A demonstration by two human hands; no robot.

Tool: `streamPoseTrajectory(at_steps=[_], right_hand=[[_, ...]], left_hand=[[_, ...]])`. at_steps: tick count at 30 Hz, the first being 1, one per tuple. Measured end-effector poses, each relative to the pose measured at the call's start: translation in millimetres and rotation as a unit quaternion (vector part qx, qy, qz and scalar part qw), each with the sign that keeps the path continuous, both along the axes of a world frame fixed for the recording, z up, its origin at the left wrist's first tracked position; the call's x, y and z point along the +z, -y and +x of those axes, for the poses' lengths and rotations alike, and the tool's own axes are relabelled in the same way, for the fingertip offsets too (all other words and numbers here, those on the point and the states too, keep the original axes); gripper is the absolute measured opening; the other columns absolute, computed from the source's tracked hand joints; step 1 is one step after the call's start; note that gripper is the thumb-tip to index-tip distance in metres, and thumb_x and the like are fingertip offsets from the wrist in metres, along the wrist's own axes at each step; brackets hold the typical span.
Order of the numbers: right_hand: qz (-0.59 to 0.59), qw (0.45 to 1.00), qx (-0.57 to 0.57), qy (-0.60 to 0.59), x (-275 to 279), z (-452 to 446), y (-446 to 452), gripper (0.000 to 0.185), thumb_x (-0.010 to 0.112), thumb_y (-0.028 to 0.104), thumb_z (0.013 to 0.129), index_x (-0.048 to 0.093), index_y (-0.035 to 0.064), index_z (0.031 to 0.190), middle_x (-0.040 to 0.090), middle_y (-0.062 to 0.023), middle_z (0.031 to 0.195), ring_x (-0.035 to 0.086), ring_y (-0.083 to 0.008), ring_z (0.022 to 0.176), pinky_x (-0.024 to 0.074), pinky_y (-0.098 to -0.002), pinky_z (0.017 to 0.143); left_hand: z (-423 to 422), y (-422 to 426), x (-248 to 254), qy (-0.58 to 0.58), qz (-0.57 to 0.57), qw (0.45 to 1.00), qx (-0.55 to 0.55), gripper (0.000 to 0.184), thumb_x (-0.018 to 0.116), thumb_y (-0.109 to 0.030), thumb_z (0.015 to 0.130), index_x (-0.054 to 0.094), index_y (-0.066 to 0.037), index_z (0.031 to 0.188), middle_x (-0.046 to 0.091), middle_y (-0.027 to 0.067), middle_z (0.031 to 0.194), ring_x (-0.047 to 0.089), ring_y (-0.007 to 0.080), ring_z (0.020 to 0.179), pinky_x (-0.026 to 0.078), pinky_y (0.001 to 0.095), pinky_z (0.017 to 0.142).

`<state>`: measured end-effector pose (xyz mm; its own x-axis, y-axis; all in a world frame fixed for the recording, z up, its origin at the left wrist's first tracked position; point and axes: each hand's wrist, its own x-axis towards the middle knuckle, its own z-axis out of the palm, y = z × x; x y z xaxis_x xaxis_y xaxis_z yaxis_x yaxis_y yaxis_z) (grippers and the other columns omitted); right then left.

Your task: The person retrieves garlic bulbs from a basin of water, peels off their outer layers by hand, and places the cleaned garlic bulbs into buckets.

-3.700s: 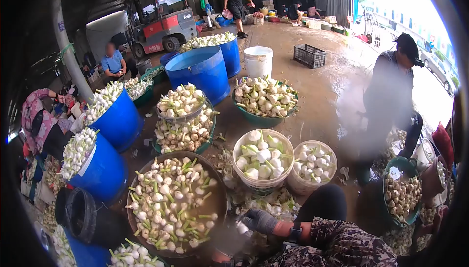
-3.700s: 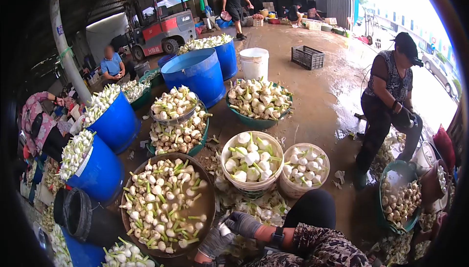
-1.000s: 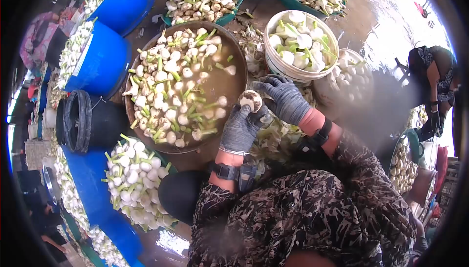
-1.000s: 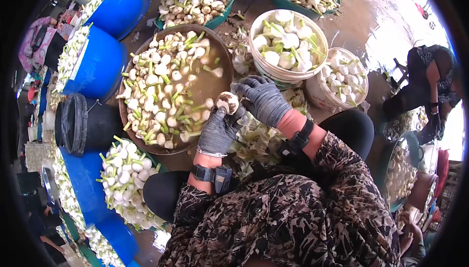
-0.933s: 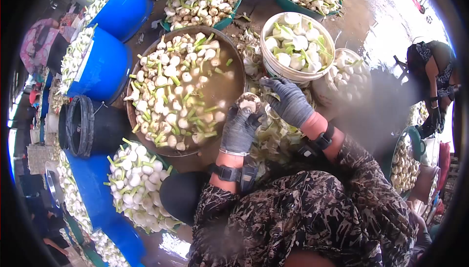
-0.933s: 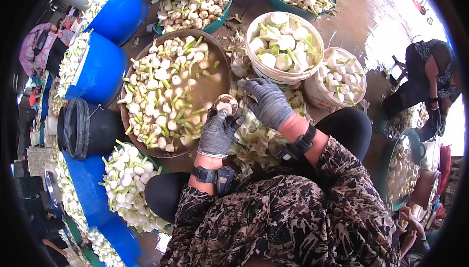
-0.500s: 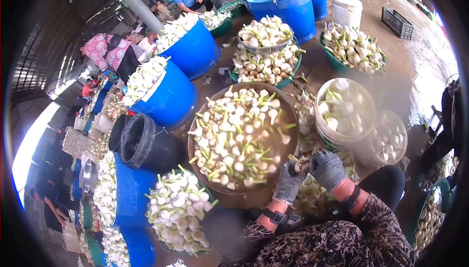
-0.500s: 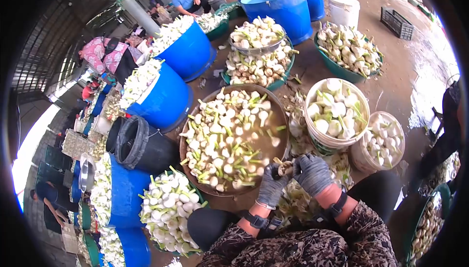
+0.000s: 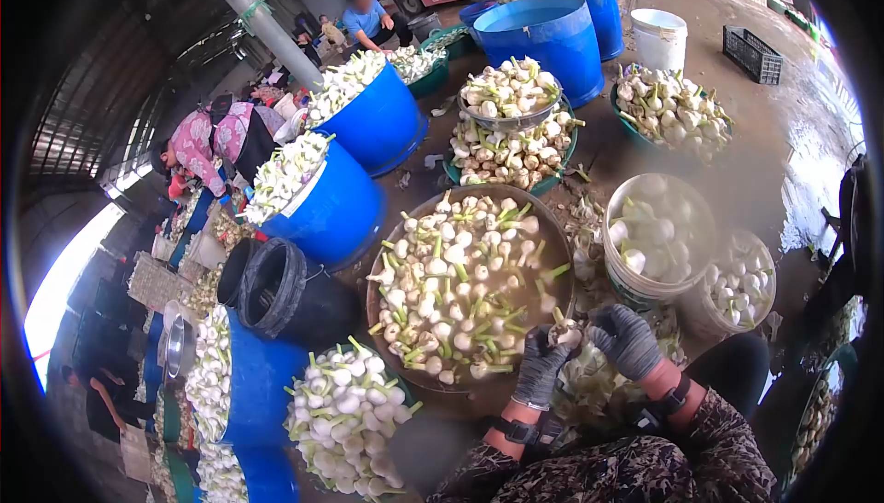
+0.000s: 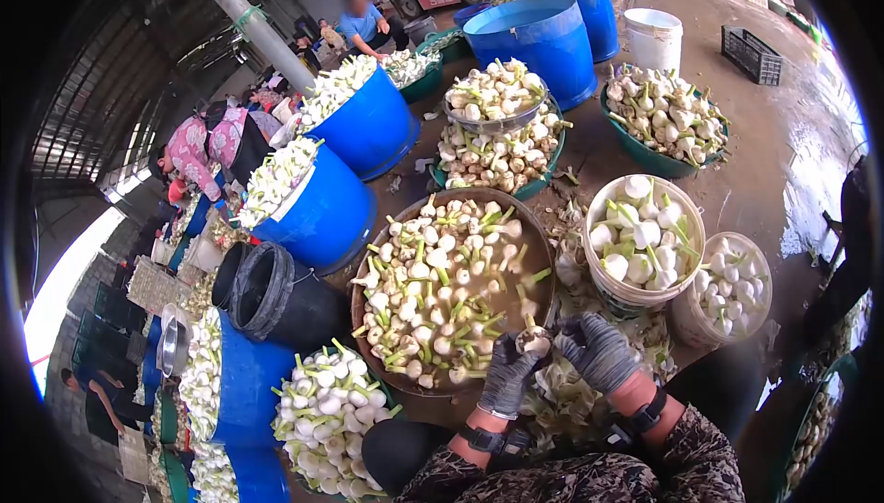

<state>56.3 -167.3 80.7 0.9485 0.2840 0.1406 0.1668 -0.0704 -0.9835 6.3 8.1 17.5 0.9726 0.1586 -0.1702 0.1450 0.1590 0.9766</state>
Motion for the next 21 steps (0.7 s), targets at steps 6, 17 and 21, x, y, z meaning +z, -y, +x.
streamPoseTrajectory(at_steps=[6, 17, 21], right_hand=[[-0.196, 0.966, -0.023, 0.167, -10.5, -3.5, -5.4, 0.014, 0.072, 0.013, 0.081, 0.063, 0.0052, 0.089, 0.062, -0.0125, 0.078, 0.060, -0.0310, 0.069, 0.0497, -0.0396, 0.064], [-0.341, 0.931, -0.131, 0.026, -101.9, 45.9, 40.6, 0.004, 0.061, 0.006, 0.086, 0.058, 0.0032, 0.086, 0.064, -0.0133, 0.083, 0.056, -0.0261, 0.069, 0.0483, -0.0361, 0.068], [-0.230, 0.936, -0.086, 0.252, -19.6, 24.0, 18.1, 0.022, 0.065, 0.011, 0.079, 0.063, 0.0053, 0.100, 0.064, -0.0155, 0.099, 0.060, -0.0364, 0.093, 0.0482, -0.0437, 0.084]], left_hand=[[-3.7, 15.9, -9.6, 0.054, 0.021, 0.997, 0.047, 0.035, 0.071, -0.001, 0.082, 0.048, -0.008, 0.108, 0.057, 0.0015, 0.101, 0.055, 0.0101, 0.092, 0.049, 0.0262, 0.083], [-6.1, 1.7, -7.5, 0.046, -0.366, 0.929, -0.041, 0.038, 0.062, -0.017, 0.094, 0.045, -0.006, 0.127, 0.053, 0.0083, 0.120, 0.056, 0.0183, 0.110, 0.053, 0.0346, 0.091], [0.6, 2.3, -17.7, 0.018, -0.329, 0.944, -0.004, 0.037, 0.056, -0.016, 0.097, 0.046, -0.005, 0.131, 0.052, 0.0078, 0.124, 0.055, 0.0182, 0.109, 0.053, 0.0305, 0.090]])
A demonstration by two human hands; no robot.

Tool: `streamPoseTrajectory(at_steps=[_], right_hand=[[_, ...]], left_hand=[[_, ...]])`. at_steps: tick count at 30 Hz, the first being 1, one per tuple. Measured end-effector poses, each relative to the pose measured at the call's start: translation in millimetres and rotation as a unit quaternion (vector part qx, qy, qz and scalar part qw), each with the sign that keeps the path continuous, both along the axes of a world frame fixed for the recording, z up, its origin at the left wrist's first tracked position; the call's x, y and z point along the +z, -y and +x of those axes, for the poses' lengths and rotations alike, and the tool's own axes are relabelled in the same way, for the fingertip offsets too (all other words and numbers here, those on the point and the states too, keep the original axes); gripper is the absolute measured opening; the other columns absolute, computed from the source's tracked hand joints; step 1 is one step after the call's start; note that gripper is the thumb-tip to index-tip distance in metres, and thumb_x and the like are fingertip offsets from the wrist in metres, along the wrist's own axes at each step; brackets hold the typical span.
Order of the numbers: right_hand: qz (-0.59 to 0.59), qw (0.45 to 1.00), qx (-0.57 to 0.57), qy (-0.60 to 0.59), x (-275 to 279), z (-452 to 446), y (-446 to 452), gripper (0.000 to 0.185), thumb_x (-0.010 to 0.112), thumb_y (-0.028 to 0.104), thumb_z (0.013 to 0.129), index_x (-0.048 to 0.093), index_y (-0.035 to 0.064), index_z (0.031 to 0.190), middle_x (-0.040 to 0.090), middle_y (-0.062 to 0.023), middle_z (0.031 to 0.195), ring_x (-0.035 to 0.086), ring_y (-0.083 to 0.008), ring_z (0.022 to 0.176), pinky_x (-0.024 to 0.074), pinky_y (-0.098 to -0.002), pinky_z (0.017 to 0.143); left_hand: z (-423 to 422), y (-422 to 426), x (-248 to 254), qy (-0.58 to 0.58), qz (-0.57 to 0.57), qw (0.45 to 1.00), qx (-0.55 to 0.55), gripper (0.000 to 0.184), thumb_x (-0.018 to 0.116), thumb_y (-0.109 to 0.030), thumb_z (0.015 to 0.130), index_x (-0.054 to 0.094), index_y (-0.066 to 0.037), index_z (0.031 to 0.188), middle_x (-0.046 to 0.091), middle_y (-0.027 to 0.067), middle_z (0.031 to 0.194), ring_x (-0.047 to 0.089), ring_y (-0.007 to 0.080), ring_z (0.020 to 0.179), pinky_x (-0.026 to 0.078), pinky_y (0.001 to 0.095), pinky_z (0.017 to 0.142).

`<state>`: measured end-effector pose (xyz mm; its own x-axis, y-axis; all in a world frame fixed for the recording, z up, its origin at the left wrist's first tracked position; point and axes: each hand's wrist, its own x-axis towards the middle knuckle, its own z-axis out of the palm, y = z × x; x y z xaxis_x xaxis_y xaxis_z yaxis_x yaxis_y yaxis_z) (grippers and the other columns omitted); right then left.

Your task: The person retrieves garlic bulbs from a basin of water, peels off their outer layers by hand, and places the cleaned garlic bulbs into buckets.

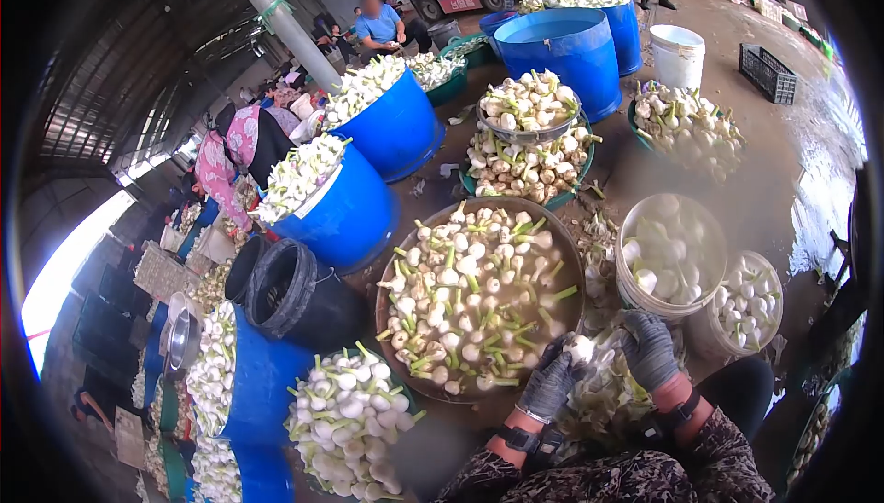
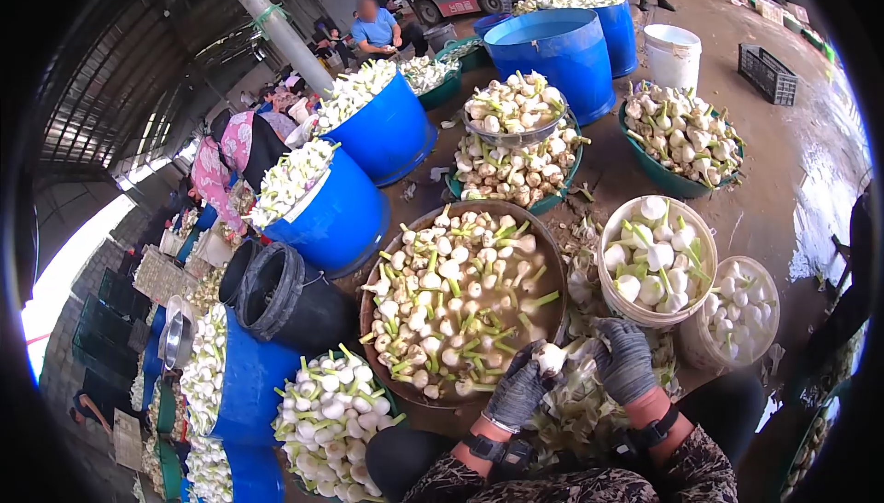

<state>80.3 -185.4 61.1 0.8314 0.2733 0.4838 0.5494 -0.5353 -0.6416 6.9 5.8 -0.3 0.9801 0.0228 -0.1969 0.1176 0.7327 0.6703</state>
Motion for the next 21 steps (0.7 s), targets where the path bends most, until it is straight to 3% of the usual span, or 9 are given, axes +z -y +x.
streamPoseTrajectory(at_steps=[2, 4, 11, 12, 14, 16, 17, 19, 21], right_hand=[[-0.051, 0.995, 0.089, -0.010, 26.0, -14.4, -8.6, 0.021, 0.065, 0.010, 0.078, 0.066, 0.0063, 0.099, 0.065, -0.0147, 0.096, 0.060, -0.0350, 0.090, 0.0483, -0.0433, 0.082], [-0.053, 0.993, 0.099, -0.046, 12.2, -22.1, -14.4, 0.017, 0.066, 0.011, 0.077, 0.067, 0.0076, 0.093, 0.065, -0.0135, 0.086, 0.061, -0.0349, 0.082, 0.0489, -0.0443, 0.076], [-0.088, 0.993, 0.075, -0.024, 5.7, -26.5, -19.4, 0.011, 0.069, 0.014, 0.073, 0.066, 0.0082, 0.082, 0.061, -0.0132, 0.073, 0.060, -0.0354, 0.073, 0.0481, -0.0470, 0.069], [-0.099, 0.991, 0.066, -0.065, 7.7, -28.2, -20.6, 0.011, 0.069, 0.014, 0.074, 0.066, 0.0069, 0.082, 0.063, -0.0141, 0.075, 0.061, -0.0354, 0.073, 0.0487, -0.0458, 0.069], [-0.109, 0.987, 0.053, -0.108, 3.9, -28.8, -19.3, 0.011, 0.069, 0.014, 0.075, 0.066, 0.0055, 0.081, 0.064, -0.0150, 0.076, 0.061, -0.0355, 0.073, 0.0494, -0.0446, 0.069], [-0.010, 0.954, 0.068, -0.291, -10.3, -24.9, -18.2, 0.016, 0.066, 0.014, 0.083, 0.066, 0.0006, 0.091, 0.063, -0.0127, 0.073, 0.060, -0.0241, 0.068, 0.0506, -0.0364, 0.066], [-0.008, 0.954, 0.063, -0.292, -12.0, -23.3, -16.7, 0.016, 0.066, 0.014, 0.083, 0.066, 0.0006, 0.091, 0.063, -0.0127, 0.073, 0.060, -0.0241, 0.068, 0.0506, -0.0364, 0.066], [0.089, 0.884, 0.087, -0.450, -12.5, -20.0, -12.8, 0.018, 0.065, 0.017, 0.088, 0.065, -0.0005, 0.093, 0.064, -0.0098, 0.074, 0.057, -0.0165, 0.070, 0.0496, -0.0336, 0.066], [0.112, 0.889, 0.095, -0.434, -23.6, -19.9, -11.2, 0.020, 0.065, 0.018, 0.088, 0.063, -0.0017, 0.092, 0.064, -0.0104, 0.076, 0.057, -0.0165, 0.069, 0.0499, -0.0341, 0.066]], left_hand=[[1.4, 4.9, -7.0, 0.061, 0.167, 0.984, -0.005, 0.041, 0.060, -0.020, 0.096, 0.048, -0.006, 0.132, 0.054, 0.0064, 0.121, 0.055, 0.0175, 0.109, 0.051, 0.0330, 0.092], [-0.6, 8.3, 5.2, 0.023, -0.042, 0.996, -0.072, 0.043, 0.061, -0.025, 0.095, 0.049, -0.006, 0.131, 0.056, 0.0048, 0.121, 0.056, 0.0172, 0.108, 0.050, 0.0320, 0.092], [-10.0, 11.5, 29.9, -0.028, 0.105, 0.990, -0.087, 0.053, 0.067, -0.029, 0.091, 0.048, -0.008, 0.135, 0.056, 0.0013, 0.119, 0.053, 0.0131, 0.108, 0.045, 0.0302, 0.095], [-10.7, 9.6, 23.2, -0.029, 0.104, 0.990, -0.090, 0.053, 0.067, -0.029, 0.091, 0.048, -0.008, 0.135, 0.056, 0.0013, 0.119, 0.053, 0.0131, 0.108, 0.045, 0.0302, 0.095], [-10.7, 2.3, 4.8, 0.026, 0.291, 0.950, -0.112, 0.056, 0.068, -0.029, 0.089, 0.046, -0.007, 0.136, 0.055, 0.0005, 0.115, 0.051, 0.0118, 0.105, 0.045, 0.0282, 0.093], [-11.4, 0.3, 7.9, 0.046, 0.281, 0.948, -0.142, 0.058, 0.069, -0.031, 0.088, 0.046, -0.006, 0.136, 0.054, 0.0005, 0.115, 0.050, 0.0115, 0.104, 0.044, 0.0277, 0.093], [-10.8, -0.7, 9.5, 0.067, 0.270, 0.946, -0.168, 0.061, 0.069, -0.032, 0.087, 0.045, -0.006, 0.136, 0.053, 0.0005, 0.115, 0.049, 0.0111, 0.104, 0.044, 0.0272, 0.092], [-9.3, 3.0, 16.9, 0.091, 0.304, 0.934, -0.164, 0.063, 0.070, -0.034, 0.085, 0.045, -0.006, 0.136, 0.052, 0.0002, 0.116, 0.048, 0.0106, 0.104, 0.043, 0.0268, 0.091], [-9.8, 8.8, 22.2, 0.119, 0.293, 0.938, -0.142, 0.065, 0.070, -0.038, 0.086, 0.044, -0.006, 0.137, 0.050, -0.0005, 0.118, 0.047, 0.0097, 0.104, 0.043, 0.0262, 0.089]])
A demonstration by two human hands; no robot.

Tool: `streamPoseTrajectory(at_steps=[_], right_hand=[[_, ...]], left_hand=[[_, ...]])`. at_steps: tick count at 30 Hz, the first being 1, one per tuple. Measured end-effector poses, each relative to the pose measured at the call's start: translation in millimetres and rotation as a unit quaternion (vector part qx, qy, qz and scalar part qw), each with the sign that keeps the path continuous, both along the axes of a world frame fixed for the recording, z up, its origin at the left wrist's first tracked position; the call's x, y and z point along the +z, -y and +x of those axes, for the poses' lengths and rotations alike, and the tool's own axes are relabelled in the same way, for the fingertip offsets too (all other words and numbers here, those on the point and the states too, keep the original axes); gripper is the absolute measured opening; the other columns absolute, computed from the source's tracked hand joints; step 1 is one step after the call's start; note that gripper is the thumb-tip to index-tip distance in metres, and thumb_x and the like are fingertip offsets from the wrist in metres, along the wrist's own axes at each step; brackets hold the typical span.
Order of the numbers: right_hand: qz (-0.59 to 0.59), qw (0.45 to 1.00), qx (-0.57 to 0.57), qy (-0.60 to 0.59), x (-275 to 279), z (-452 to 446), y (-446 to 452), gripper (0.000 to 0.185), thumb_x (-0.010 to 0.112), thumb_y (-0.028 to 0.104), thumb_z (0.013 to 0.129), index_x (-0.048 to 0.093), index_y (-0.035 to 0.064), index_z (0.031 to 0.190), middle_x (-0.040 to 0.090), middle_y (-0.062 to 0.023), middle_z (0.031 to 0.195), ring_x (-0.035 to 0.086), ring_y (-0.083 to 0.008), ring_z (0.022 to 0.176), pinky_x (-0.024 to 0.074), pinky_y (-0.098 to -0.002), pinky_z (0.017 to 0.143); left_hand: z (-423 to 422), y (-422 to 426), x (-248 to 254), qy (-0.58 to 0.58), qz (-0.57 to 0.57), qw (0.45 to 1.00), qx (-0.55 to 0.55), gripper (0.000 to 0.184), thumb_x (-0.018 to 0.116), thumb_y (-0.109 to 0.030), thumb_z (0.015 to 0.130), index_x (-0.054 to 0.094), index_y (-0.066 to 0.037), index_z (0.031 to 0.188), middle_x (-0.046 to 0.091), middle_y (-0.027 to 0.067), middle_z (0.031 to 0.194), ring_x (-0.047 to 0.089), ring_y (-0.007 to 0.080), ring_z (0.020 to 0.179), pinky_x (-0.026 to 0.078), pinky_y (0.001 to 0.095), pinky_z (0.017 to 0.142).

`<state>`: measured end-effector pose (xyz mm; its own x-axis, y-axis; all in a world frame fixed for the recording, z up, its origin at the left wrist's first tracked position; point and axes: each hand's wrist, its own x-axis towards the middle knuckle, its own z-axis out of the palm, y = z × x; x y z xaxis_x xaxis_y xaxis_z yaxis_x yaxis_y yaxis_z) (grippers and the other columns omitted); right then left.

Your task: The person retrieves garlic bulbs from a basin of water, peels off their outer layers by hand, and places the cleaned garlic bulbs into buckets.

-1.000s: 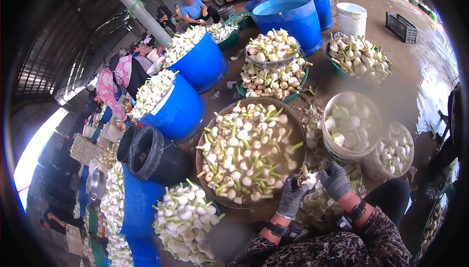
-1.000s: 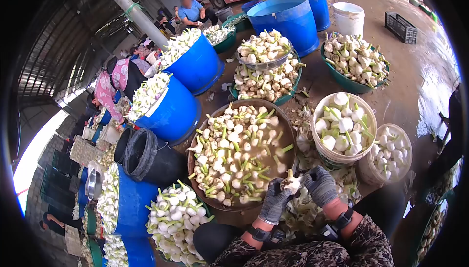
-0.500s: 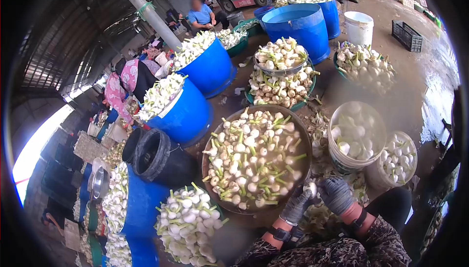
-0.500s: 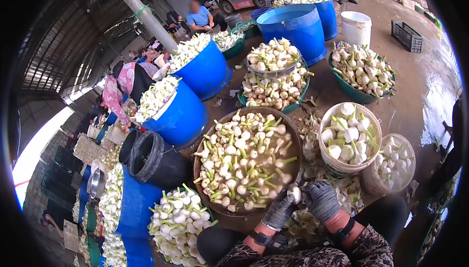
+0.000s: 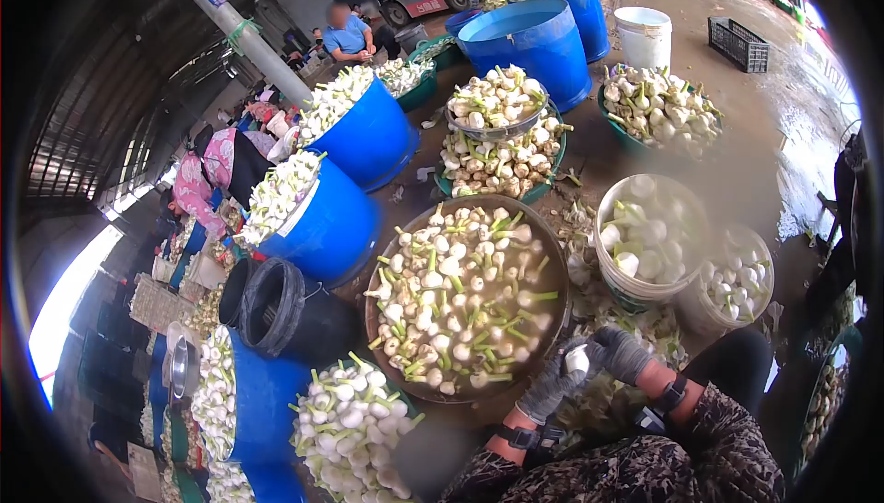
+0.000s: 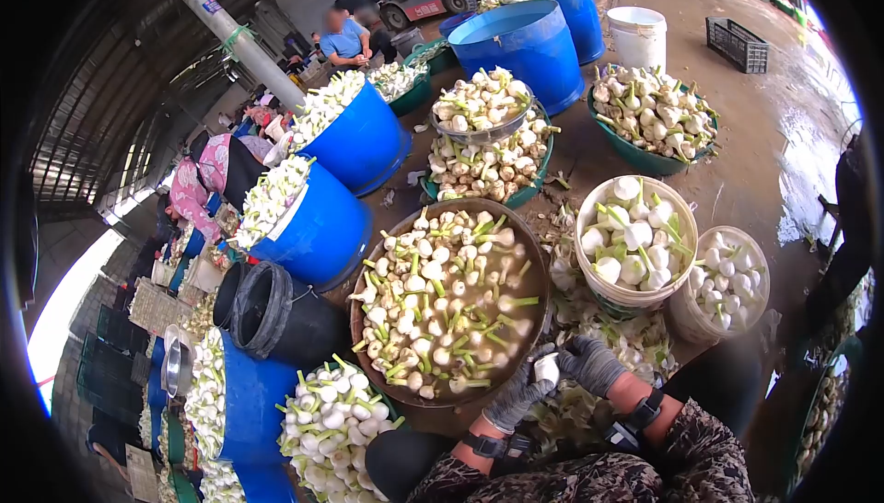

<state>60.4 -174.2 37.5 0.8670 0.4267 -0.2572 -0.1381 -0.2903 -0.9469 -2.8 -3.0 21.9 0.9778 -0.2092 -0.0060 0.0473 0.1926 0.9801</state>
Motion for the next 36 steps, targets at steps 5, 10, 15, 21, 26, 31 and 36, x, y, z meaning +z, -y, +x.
streamPoseTrajectory(at_steps=[5, 10, 15, 21, 26, 31, 36], right_hand=[[-0.162, 0.922, 0.042, 0.350, 14.6, -14.9, -2.4, 0.019, 0.066, 0.017, 0.087, 0.057, 0.0008, 0.088, 0.062, -0.0149, 0.075, 0.057, -0.0265, 0.063, 0.0498, -0.0379, 0.065], [-0.051, 0.987, -0.040, 0.146, -29.9, -10.6, -13.9, 0.018, 0.064, 0.017, 0.089, 0.055, 0.0010, 0.089, 0.062, -0.0152, 0.076, 0.057, -0.0257, 0.063, 0.0499, -0.0383, 0.065], [0.130, 0.991, 0.029, -0.011, 9.7, -11.0, -7.8, 0.019, 0.061, 0.018, 0.094, 0.056, -0.0011, 0.094, 0.064, -0.0100, 0.080, 0.058, -0.0159, 0.071, 0.0502, -0.0369, 0.069], [-0.072, 0.958, 0.024, 0.275, -18.9, -11.3, -7.7, 0.020, 0.067, 0.019, 0.087, 0.058, 0.0010, 0.085, 0.061, -0.0169, 0.074, 0.056, -0.0344, 0.066, 0.0493, -0.0395, 0.067], [-0.047, 0.993, -0.093, 0.064, -4.5, 8.8, -5.1, 0.026, 0.065, 0.025, 0.090, 0.064, -0.0011, 0.092, 0.064, -0.0183, 0.076, 0.057, -0.0307, 0.065, 0.0490, -0.0393, 0.067], [-0.048, 0.994, -0.053, -0.083, -36.1, 21.4, 11.7, 0.043, 0.066, 0.039, 0.088, 0.068, -0.0020, 0.102, 0.068, -0.0162, 0.079, 0.059, -0.0198, 0.068, 0.0494, -0.0353, 0.068], [-0.218, 0.969, 0.007, 0.117, -58.7, 16.4, 22.3, 0.027, 0.065, 0.027, 0.084, 0.067, 0.0013, 0.093, 0.068, -0.0218, 0.088, 0.064, -0.0408, 0.084, 0.0507, -0.0450, 0.073]], left_hand=[[0.0, -14.8, -17.4, -0.112, 0.044, 0.992, -0.028, 0.061, 0.064, -0.041, 0.091, 0.043, -0.005, 0.136, 0.053, 0.0005, 0.119, 0.048, 0.0106, 0.103, 0.043, 0.0281, 0.091], [-1.7, -4.5, -8.0, 0.020, 0.220, 0.975, 0.028, 0.056, 0.063, -0.025, 0.092, 0.040, -0.002, 0.138, 0.054, 0.0113, 0.124, 0.052, 0.0184, 0.111, 0.044, 0.0332, 0.098], [-1.0, -9.4, -22.0, 0.005, 0.059, 0.996, 0.061, 0.061, 0.060, -0.032, 0.094, 0.036, -0.001, 0.141, 0.050, 0.0115, 0.129, 0.050, 0.0186, 0.115, 0.040, 0.0316, 0.101], [4.9, -14.8, -24.9, -0.034, 0.154, 0.987, -0.037, 0.049, 0.056, -0.028, 0.096, 0.043, -0.002, 0.136, 0.055, 0.0138, 0.125, 0.053, 0.0219, 0.115, 0.040, 0.0332, 0.103], [3.3, 7.4, 8.6, 0.132, 0.291, 0.946, 0.048, 0.061, 0.061, -0.007, 0.083, 0.038, 0.000, 0.139, 0.052, 0.0193, 0.128, 0.054, 0.0273, 0.115, 0.042, 0.0364, 0.102], [4.0, 0.5, -0.3, 0.083, 0.188, 0.976, 0.075, 0.059, 0.060, -0.020, 0.090, 0.039, 0.000, 0.141, 0.051, 0.0130, 0.133, 0.047, 0.0219, 0.124, 0.039, 0.0345, 0.105], [11.0, -3.2, -27.4, 0.074, 0.104, 0.983, 0.133, 0.042, 0.058, -0.022, 0.094, 0.050, -0.002, 0.130, 0.056, 0.0178, 0.124, 0.059, 0.0262, 0.106, 0.052, 0.0374, 0.089]])
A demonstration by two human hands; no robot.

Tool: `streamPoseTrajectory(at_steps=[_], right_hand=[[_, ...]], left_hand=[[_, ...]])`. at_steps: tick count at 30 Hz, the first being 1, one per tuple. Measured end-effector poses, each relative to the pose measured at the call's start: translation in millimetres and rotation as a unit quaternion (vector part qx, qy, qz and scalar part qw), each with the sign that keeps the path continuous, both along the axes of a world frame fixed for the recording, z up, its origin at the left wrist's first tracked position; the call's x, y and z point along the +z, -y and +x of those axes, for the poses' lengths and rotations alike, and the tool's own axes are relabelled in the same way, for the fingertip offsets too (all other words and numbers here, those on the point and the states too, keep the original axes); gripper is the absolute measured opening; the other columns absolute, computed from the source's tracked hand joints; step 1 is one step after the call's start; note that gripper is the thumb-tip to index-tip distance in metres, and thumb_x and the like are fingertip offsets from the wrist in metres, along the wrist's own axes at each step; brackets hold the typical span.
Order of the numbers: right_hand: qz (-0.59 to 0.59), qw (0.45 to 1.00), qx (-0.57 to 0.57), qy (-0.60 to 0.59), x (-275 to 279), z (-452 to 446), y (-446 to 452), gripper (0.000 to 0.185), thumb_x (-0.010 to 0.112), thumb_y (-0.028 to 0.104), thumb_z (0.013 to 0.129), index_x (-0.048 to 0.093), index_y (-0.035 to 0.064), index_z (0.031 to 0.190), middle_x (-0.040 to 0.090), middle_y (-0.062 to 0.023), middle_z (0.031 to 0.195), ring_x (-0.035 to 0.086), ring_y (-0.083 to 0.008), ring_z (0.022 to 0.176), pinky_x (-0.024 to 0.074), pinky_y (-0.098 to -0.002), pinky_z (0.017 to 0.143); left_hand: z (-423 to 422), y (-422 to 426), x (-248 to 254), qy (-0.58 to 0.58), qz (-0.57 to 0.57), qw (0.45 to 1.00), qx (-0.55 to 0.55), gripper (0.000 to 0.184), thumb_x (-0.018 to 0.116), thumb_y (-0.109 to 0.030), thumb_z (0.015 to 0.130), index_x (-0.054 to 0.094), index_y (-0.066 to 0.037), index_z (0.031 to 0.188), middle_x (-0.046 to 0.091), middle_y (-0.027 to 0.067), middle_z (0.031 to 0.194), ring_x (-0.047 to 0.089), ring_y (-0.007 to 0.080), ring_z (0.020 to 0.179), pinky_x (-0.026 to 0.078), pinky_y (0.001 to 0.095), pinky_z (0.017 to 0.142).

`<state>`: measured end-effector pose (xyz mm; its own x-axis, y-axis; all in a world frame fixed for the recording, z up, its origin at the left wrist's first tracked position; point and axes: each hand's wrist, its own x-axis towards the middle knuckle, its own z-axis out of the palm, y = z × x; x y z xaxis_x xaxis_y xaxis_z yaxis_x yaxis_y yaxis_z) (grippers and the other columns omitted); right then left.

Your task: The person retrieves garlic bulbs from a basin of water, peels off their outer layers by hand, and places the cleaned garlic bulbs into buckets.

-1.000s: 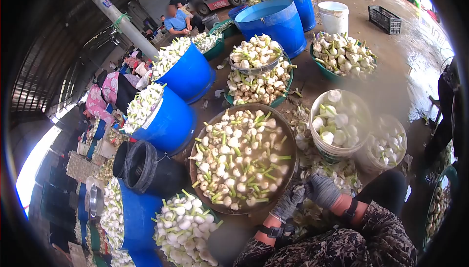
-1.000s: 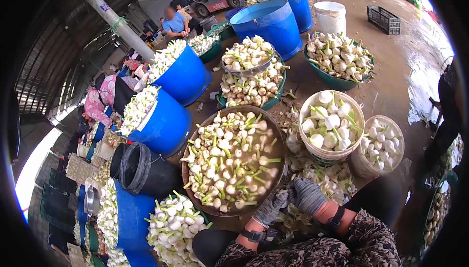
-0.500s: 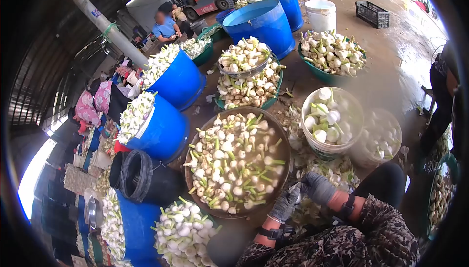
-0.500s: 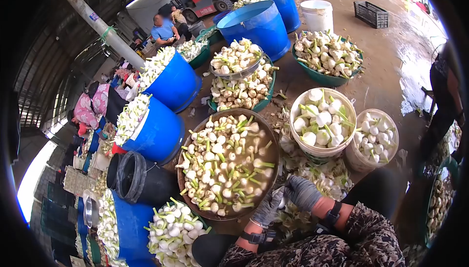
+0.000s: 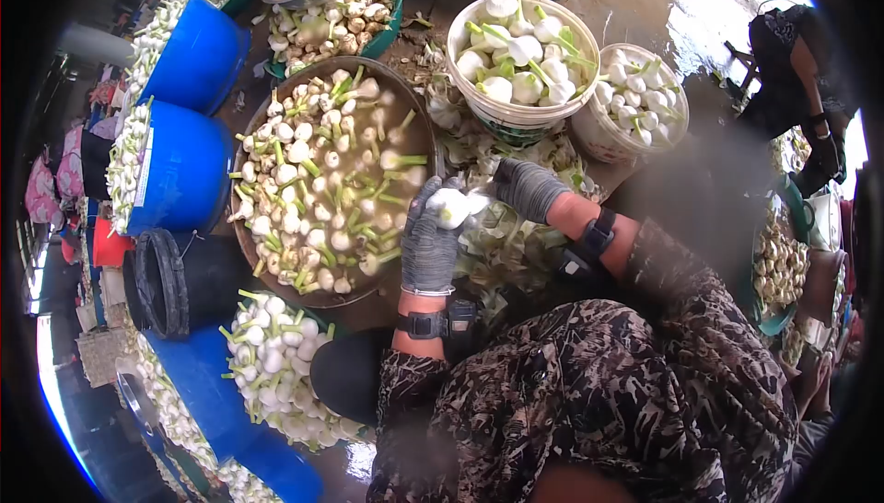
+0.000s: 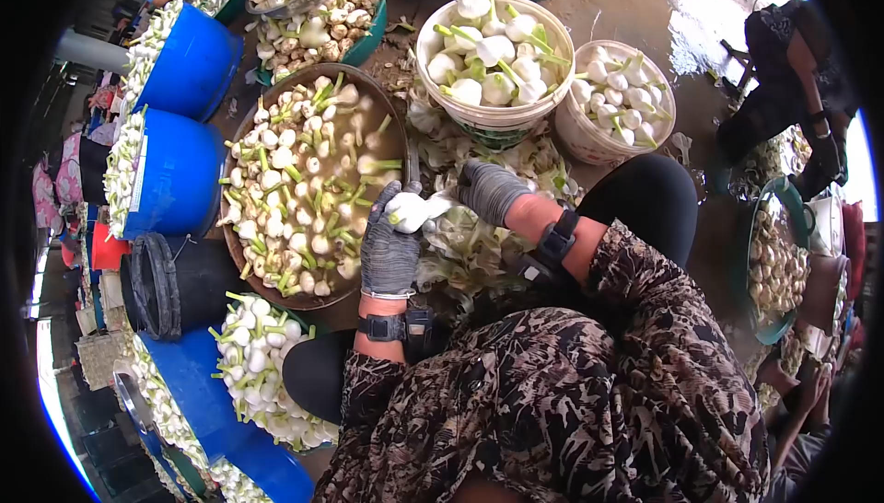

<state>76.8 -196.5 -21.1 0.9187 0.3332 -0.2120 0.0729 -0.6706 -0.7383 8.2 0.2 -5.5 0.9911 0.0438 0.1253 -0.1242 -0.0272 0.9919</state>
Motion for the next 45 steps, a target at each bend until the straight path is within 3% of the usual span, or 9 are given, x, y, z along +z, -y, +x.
streamPoseTrajectory(at_steps=[3, 7, 10, 13, 17, 20, 25, 37, 45], right_hand=[[-0.189, 0.972, 0.138, -0.010, 26.4, -7.7, -7.1, 0.024, 0.060, 0.025, 0.085, 0.068, 0.0044, 0.094, 0.069, -0.0198, 0.086, 0.066, -0.0388, 0.086, 0.0522, -0.0440, 0.075], [-0.286, 0.939, 0.184, -0.053, 44.4, -12.7, 1.8, 0.036, 0.058, 0.036, 0.088, 0.067, 0.0081, 0.108, 0.068, -0.0187, 0.107, 0.064, -0.0371, 0.101, 0.0481, -0.0462, 0.089], [0.110, 0.988, 0.043, -0.095, 56.3, -16.3, -3.7, 0.052, 0.058, 0.050, 0.091, 0.056, 0.0120, 0.127, 0.064, -0.0111, 0.116, 0.063, -0.0283, 0.105, 0.0519, -0.0422, 0.085], [0.521, 0.718, 0.014, -0.462, 71.0, -17.1, -16.2, 0.052, 0.059, 0.049, 0.092, 0.052, 0.0114, 0.127, 0.062, -0.0033, 0.112, 0.064, -0.0195, 0.096, 0.0557, -0.0383, 0.079], [0.445, 0.856, -0.073, -0.255, 78.0, 3.2, -20.7, 0.040, 0.067, 0.033, 0.091, 0.054, 0.0095, 0.121, 0.064, -0.0051, 0.105, 0.065, -0.0162, 0.088, 0.0573, -0.0369, 0.070], [0.318, 0.933, -0.136, 0.103, 82.2, 55.6, -4.4, 0.035, 0.071, 0.023, 0.087, 0.058, 0.0072, 0.115, 0.064, -0.0103, 0.102, 0.064, -0.0225, 0.091, 0.0539, -0.0379, 0.075], [-0.143, 0.825, -0.143, 0.527, 108.8, 103.4, -27.9, 0.037, 0.069, 0.020, 0.079, 0.060, 0.0064, 0.112, 0.059, -0.0175, 0.111, 0.057, -0.0365, 0.097, 0.0478, -0.0453, 0.084], [-0.248, 0.960, 0.120, -0.039, -86.2, 96.2, -211.4, 0.050, 0.059, 0.044, 0.086, 0.059, 0.0081, 0.120, 0.065, -0.0200, 0.116, 0.063, -0.0354, 0.108, 0.0478, -0.0449, 0.093], [-0.016, 0.995, 0.091, 0.031, -53.0, 85.1, -156.0, 0.023, 0.055, 0.023, 0.094, 0.061, 0.0035, 0.104, 0.066, -0.0197, 0.105, 0.065, -0.0338, 0.098, 0.0509, -0.0395, 0.085]], left_hand=[[0.6, 3.1, -2.9, -0.192, -0.413, 0.890, -0.012, 0.042, 0.056, -0.027, 0.095, 0.050, -0.005, 0.131, 0.059, 0.0161, 0.118, 0.061, 0.0253, 0.097, 0.055, 0.0316, 0.069], [4.8, 8.6, 10.7, -0.190, -0.400, 0.896, 0.032, 0.031, 0.048, -0.028, 0.099, 0.056, -0.003, 0.117, 0.064, 0.0106, 0.104, 0.064, 0.0160, 0.076, 0.053, 0.0239, 0.061], [10.2, 7.3, 23.0, -0.128, -0.137, 0.980, 0.069, 0.042, 0.043, -0.037, 0.101, 0.051, -0.003, 0.125, 0.060, 0.0112, 0.111, 0.061, 0.0184, 0.090, 0.052, 0.0296, 0.078], [4.4, 24.4, 23.2, -0.100, -0.044, 0.993, 0.049, 0.049, 0.041, -0.040, 0.102, 0.044, -0.004, 0.136, 0.054, 0.0130, 0.125, 0.054, 0.0201, 0.110, 0.046, 0.0341, 0.096], [-0.1, 18.8, 14.1, 0.078, 0.287, 0.953, 0.057, 0.049, 0.042, -0.030, 0.103, 0.038, 0.002, 0.140, 0.048, 0.0158, 0.135, 0.046, 0.0250, 0.124, 0.037, 0.0364, 0.105], [-10.4, 15.1, 15.6, -0.037, 0.097, 0.992, 0.077, 0.044, 0.044, -0.021, 0.103, 0.041, 0.004, 0.139, 0.049, 0.0149, 0.138, 0.047, 0.0214, 0.126, 0.035, 0.0333, 0.108], [-20.0, 3.8, -6.6, -0.104, -0.060, 0.985, 0.127, 0.038, 0.042, -0.014, 0.103, 0.043, 0.007, 0.135, 0.051, 0.0116, 0.137, 0.048, 0.0165, 0.125, 0.035, 0.0296, 0.109], [-11.1, -20.2, 11.9, -0.107, -0.167, 0.949, 0.246, 0.027, 0.050, -0.012, 0.099, 0.055, 0.002, 0.121, 0.062, 0.0073, 0.112, 0.058, 0.0144, 0.102, 0.046, 0.0296, 0.092], [-5.5, -24.1, -2.5, -0.155, -0.265, 0.919, 0.248, 0.033, 0.048, -0.026, 0.101, 0.056, 0.001, 0.120, 0.062, 0.0079, 0.110, 0.061, 0.0141, 0.095, 0.051, 0.0273, 0.084]])
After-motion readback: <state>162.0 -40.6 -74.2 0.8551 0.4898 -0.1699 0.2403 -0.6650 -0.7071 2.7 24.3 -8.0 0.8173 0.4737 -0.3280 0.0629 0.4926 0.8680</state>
